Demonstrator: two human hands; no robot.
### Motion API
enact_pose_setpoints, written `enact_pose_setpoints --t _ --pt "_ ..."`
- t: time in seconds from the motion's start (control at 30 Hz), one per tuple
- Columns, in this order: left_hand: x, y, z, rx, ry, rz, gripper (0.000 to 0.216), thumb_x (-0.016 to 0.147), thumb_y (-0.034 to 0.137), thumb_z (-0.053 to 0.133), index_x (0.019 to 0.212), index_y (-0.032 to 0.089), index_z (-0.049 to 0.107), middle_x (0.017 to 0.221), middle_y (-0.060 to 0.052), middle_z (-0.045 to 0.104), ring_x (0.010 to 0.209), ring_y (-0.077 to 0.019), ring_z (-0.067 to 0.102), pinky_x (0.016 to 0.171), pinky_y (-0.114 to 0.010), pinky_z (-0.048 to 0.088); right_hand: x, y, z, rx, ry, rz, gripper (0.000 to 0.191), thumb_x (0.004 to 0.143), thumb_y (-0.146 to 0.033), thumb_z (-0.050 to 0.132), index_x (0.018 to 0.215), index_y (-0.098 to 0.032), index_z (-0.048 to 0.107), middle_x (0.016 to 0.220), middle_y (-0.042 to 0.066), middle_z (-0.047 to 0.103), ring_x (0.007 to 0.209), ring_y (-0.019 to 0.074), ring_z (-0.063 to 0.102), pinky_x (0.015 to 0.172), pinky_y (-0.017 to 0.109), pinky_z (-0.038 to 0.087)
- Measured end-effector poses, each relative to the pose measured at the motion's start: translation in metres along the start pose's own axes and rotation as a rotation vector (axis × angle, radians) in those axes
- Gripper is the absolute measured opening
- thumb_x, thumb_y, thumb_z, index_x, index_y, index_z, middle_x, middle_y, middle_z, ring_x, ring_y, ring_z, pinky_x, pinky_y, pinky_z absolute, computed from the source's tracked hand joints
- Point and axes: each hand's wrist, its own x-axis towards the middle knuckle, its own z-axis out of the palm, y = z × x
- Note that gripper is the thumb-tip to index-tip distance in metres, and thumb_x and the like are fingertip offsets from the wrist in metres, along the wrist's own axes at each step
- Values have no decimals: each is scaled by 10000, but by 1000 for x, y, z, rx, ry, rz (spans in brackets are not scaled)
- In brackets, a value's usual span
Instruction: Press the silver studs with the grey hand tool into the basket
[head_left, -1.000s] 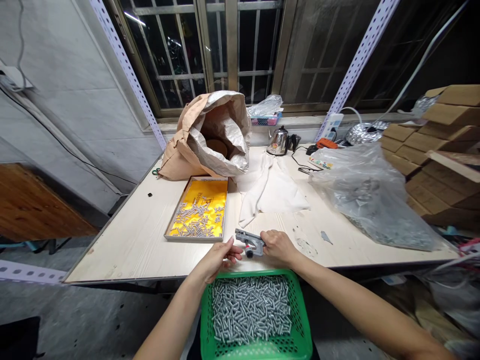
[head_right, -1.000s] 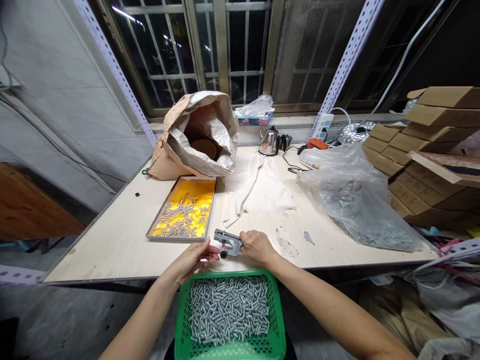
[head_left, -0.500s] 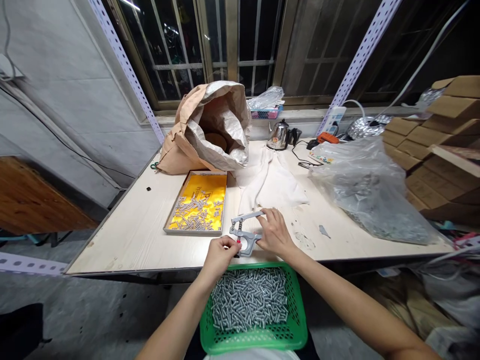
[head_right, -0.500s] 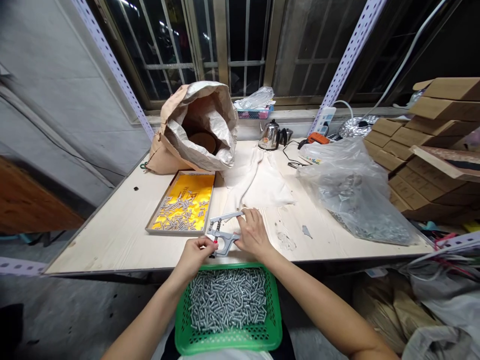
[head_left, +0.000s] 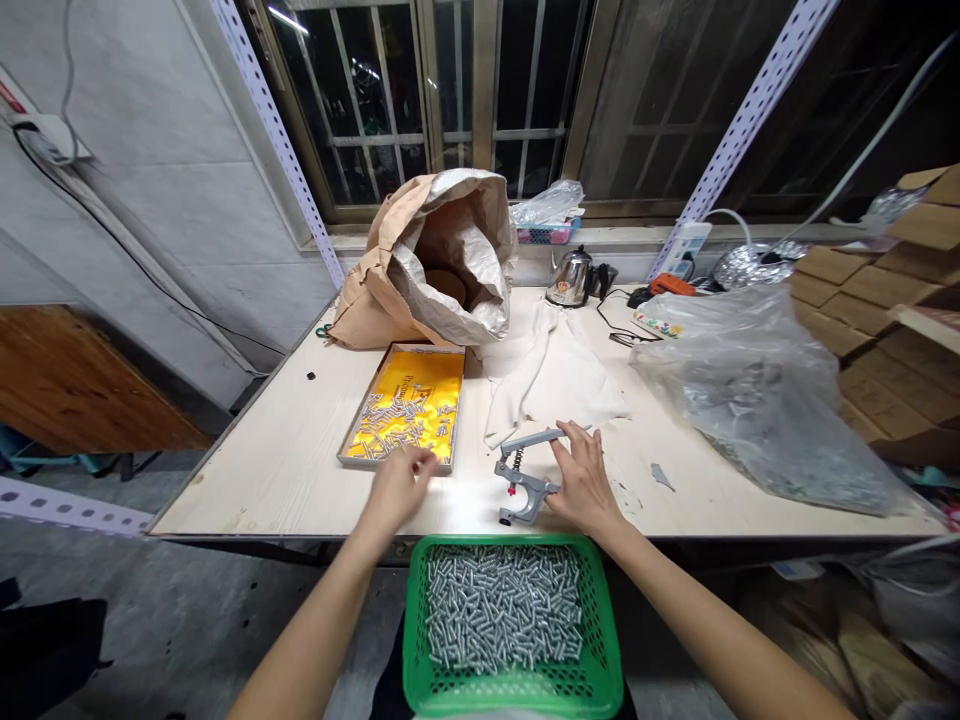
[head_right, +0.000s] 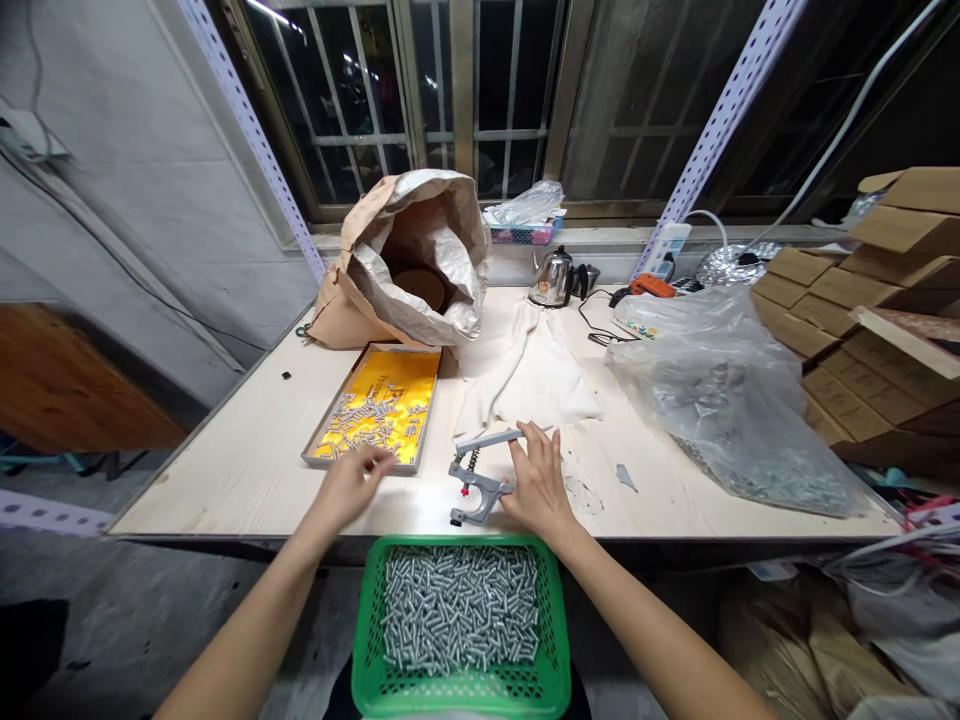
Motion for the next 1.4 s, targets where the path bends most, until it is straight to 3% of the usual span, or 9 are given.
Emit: enact_pose_setpoints --t 0.07,0.17,0.3,0.43,0.53,0.63,0.77,1.0,1.4 --pt "43 -22 -2 166 130 -161 254 849 289 453 854 150 665 902 -110 682 849 -225 603 728 -299 415 0 -2 0 -2 3 1 545 655 -200 499 1190 -106 463 1323 186 358 1278 332 270 1061 608 133" --pt "91 -47 -2 257 60 -277 137 770 233 555 746 141 654 838 -128 686 842 -251 616 681 -287 408 2 -6 0 -10 -6 4 533 656 -184 498 1183 -112 469 1326 176 362 1282 324 267 1070 594 130" --pt "111 -60 2 225 12 -291 32 651 150 656 664 130 634 734 -129 673 767 -260 628 634 -283 408 2 -8 0 -21 -14 7 540 650 -172 500 1185 -112 468 1328 174 365 1286 320 260 1072 589 132" --pt "99 -55 3 178 104 -252 114 732 163 570 814 122 639 813 -109 671 830 -233 621 692 -284 424 3 -6 1 -37 -20 17 536 652 -189 513 1181 -112 472 1332 175 368 1287 323 259 1073 592 117" --pt "69 -35 10 -180 136 -242 219 768 238 539 938 123 612 778 -66 668 740 -183 620 672 -273 447 6 -6 4 -39 -1 32 549 657 -208 525 1192 -104 461 1346 188 352 1292 331 249 1067 599 124" --pt "30 -6 28 -833 -99 -298 263 664 324 659 818 116 612 747 -69 680 625 -147 600 630 -273 462 11 -10 7 -29 8 43 595 636 -206 541 1209 -82 442 1369 206 322 1309 342 216 1065 599 133" --pt "-6 22 54 -1158 -199 -429 353 509 350 785 721 113 632 756 -69 680 621 -117 576 576 -228 412 16 -18 10 -10 4 21 629 610 -191 542 1216 -70 426 1414 215 267 1335 342 160 1069 597 113" --pt "-15 27 66 -1184 -280 -494 325 455 321 819 624 90 664 483 15 555 412 -32 341 445 -201 207 11 -23 11 -2 -19 19 675 585 -139 542 1240 -65 397 1451 220 206 1354 339 116 1068 602 61" --pt "-14 31 68 -1011 -207 -438 268 444 305 777 583 103 667 529 -23 611 489 -92 472 514 -225 327 7 -26 14 21 -85 59 739 592 -114 514 1297 -84 298 1488 223 60 1375 340 3 1026 658 30"
